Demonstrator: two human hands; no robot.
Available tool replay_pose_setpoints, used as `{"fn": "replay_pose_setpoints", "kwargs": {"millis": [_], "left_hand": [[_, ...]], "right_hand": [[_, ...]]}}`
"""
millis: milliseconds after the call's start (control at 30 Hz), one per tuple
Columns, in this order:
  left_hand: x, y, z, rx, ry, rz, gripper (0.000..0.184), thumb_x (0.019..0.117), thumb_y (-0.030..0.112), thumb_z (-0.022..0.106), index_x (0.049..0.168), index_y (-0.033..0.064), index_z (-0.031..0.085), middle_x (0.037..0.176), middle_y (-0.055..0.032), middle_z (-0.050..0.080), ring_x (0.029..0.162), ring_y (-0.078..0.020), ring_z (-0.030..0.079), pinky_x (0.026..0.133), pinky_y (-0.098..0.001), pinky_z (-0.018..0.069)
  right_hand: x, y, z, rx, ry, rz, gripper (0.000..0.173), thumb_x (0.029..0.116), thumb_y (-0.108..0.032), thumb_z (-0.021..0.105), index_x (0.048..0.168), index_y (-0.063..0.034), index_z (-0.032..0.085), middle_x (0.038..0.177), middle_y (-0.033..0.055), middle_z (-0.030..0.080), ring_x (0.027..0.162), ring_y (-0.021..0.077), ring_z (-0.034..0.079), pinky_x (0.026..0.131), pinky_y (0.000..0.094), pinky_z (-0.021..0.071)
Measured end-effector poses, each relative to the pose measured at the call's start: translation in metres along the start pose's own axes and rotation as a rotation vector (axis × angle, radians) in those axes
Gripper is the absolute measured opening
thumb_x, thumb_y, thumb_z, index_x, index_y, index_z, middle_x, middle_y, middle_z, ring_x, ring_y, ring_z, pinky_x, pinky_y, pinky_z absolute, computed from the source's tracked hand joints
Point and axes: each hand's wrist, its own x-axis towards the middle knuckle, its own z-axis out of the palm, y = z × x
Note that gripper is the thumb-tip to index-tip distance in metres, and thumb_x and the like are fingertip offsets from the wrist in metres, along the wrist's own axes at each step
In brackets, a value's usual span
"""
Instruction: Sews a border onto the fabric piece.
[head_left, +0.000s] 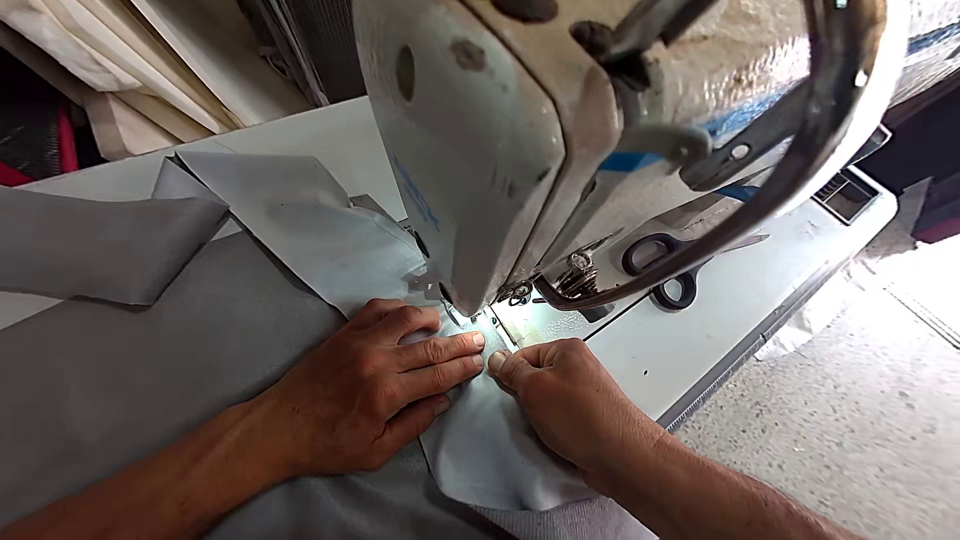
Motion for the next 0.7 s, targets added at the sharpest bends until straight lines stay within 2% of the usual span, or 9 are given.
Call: {"fn": "replay_pose_setpoints", "kwargs": {"millis": [433, 700], "left_hand": [[-0.002, -0.014, -0.004, 0.007, 0.004, 0.026, 0.039, 0.1025, 0.033, 0.046, 0.131, 0.0307, 0.072, 0.144, 0.0113, 0.062, 0.134, -0.0165, 0.052, 0.106, -0.0398, 0.0406], [-0.002, -0.022, -0.007, 0.018, 0.01, 0.039, 0.038, 0.1021, 0.033, 0.047, 0.131, 0.0309, 0.072, 0.141, 0.0117, 0.064, 0.131, -0.0149, 0.054, 0.107, -0.0391, 0.0405]], "right_hand": [[0.006, -0.015, 0.0, 0.028, -0.039, 0.025, 0.045, 0.1078, -0.03, 0.055, 0.068, -0.0091, 0.057, 0.058, 0.0032, 0.053, 0.052, 0.0102, 0.053, 0.049, 0.0257, 0.0409], [0.011, -0.018, 0.003, -0.047, -0.033, -0.042, 0.045, 0.109, -0.032, 0.051, 0.07, -0.0097, 0.056, 0.06, 0.0043, 0.053, 0.055, 0.0123, 0.053, 0.051, 0.028, 0.0413]]}}
